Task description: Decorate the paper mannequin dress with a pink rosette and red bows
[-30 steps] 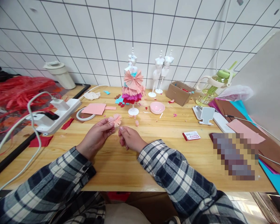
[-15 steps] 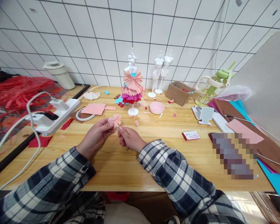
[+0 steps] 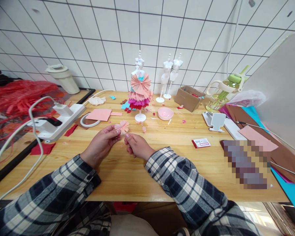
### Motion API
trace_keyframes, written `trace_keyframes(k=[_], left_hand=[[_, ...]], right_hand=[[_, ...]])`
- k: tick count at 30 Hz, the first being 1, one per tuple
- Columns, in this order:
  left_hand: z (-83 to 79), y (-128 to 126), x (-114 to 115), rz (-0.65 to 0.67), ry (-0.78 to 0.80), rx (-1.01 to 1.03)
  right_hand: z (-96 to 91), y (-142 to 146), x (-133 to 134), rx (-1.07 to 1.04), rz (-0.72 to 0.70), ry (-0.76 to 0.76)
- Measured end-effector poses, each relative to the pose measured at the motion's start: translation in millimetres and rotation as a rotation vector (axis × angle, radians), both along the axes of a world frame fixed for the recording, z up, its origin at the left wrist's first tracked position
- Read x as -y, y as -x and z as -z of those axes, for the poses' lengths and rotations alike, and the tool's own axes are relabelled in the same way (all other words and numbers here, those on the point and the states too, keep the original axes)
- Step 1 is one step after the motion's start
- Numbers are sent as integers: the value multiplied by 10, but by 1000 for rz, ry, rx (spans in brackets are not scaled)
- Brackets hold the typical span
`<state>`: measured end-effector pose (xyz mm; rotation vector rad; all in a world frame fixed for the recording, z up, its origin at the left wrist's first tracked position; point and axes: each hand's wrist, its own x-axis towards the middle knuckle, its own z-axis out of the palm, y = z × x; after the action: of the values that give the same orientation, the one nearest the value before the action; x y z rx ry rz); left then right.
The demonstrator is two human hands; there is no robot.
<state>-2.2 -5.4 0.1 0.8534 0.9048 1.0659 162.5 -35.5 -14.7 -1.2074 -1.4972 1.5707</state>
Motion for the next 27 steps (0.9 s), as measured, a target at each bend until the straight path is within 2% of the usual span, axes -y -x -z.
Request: trace_keyframes(k=[10,17,27], left_hand=[[-19,-4,9,-12,14,10],[-45,-2,1,-88,51,48],[-35,-25,12,-51,43,41]], right_hand=[[25,-5,-14,7,2,-14],[5,-6,3,-12,15,12],[5,13,1,-58,30,38]])
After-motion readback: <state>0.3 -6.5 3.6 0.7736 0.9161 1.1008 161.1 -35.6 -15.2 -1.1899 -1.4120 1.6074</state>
